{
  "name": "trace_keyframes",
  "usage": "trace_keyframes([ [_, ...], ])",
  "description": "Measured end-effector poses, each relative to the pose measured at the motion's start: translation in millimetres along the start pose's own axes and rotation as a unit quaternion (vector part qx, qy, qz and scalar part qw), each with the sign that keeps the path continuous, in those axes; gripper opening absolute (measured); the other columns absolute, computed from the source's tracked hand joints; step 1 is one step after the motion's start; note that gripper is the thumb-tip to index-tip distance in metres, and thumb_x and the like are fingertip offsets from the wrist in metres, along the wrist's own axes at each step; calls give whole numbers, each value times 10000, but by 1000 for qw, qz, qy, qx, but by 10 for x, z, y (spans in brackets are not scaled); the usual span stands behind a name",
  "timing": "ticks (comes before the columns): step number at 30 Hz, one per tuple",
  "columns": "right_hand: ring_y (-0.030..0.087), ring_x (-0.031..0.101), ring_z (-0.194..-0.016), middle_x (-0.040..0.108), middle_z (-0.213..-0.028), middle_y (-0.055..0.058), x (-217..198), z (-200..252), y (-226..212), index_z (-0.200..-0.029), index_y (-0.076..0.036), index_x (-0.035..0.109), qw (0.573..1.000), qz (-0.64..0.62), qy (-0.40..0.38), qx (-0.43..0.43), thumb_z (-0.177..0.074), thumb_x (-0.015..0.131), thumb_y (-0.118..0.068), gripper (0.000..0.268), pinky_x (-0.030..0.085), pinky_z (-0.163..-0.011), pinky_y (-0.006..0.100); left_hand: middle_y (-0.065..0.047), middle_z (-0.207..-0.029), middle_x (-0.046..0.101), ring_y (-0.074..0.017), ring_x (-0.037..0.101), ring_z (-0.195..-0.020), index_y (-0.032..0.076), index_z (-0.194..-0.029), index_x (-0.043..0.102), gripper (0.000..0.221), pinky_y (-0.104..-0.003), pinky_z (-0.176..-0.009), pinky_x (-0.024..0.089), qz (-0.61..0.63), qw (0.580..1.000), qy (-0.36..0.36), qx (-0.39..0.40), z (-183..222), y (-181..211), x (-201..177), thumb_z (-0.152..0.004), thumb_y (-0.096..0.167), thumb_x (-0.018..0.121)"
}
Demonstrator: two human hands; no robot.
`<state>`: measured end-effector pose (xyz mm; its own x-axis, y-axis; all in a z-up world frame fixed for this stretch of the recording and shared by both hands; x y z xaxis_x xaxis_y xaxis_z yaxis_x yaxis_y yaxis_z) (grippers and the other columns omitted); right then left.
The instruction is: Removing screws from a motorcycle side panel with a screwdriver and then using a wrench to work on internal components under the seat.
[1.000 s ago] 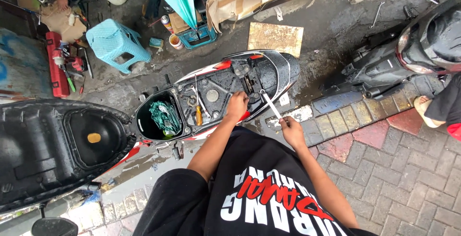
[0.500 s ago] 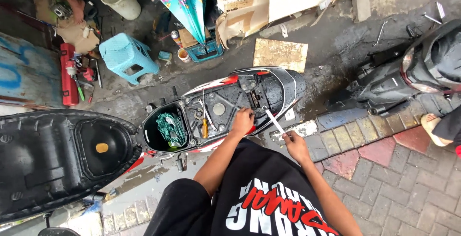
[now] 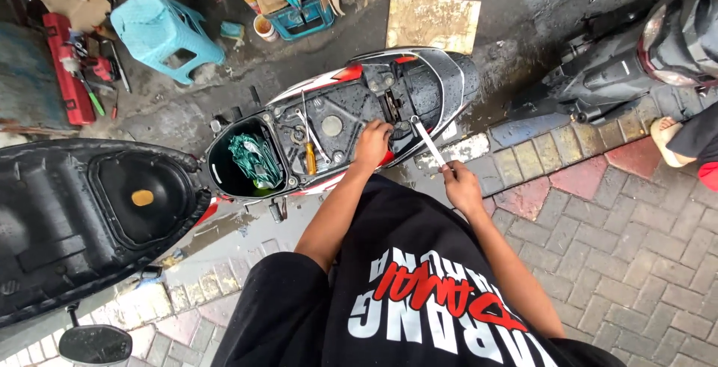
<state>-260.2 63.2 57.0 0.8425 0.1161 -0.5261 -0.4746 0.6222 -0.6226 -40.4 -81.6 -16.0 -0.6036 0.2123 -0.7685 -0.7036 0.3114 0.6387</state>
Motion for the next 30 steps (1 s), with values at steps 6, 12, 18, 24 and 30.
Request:
trace_keyframes([
  [6,386,716,-944,756,-883,160,106,109,-116,-1154,-129,744,999,40,-21,9,-1057,497,-320,328,522,-878,514,-84,-934,625,-282,700,-981,60,-1010,682,118,-359,-798,627,-29,1000,-11,-2,-29,-142,134,-934,133,737],
  [12,433,717,-993,763,-943,193,257,-36,-31,-1129,-98,732,998,57,-8,12,-1062,474,-301,335,544,-879,529,-100,-963,621,-346,686,-1015,62,-1024,656,232,-434,-812,632,-4,1000,-21,-22,-76,-154,82,-861,159,789],
  [18,485,684,-1082,759,-1023,249,501,-99,121,-1099,-77,715,996,86,-23,-4,-1073,426,-317,377,519,-953,582,-80,-1024,656,-299,685,-1056,91,-1128,718,174,-362,-881,606,88,996,-9,9,-199,463,-293,-958,121,690],
  [24,436,721,-1007,778,-957,170,397,-243,279,-1018,-143,748,993,114,4,-22,-1059,467,-331,340,562,-890,536,-107,-963,683,-286,705,-966,44,-1016,762,126,-326,-825,616,83,996,18,36,-252,358,87,-966,124,679],
  [30,453,713,-991,775,-933,192,-344,-441,-257,-1042,-159,796,973,212,31,-88,-953,592,-332,281,565,-880,552,-127,-951,674,-312,703,-915,4,-1058,760,163,-339,-791,627,106,994,21,35,-211,311,78,-979,76,637],
])
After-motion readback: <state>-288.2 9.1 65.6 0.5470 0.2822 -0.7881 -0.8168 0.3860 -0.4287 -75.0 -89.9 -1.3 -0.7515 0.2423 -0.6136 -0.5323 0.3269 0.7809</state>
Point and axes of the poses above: each hand's wrist, its own z-axis away from the middle knuckle, its own x-axis out of the palm, y = z × x, the point moved 8 cm from there along -z, towards the middle knuckle
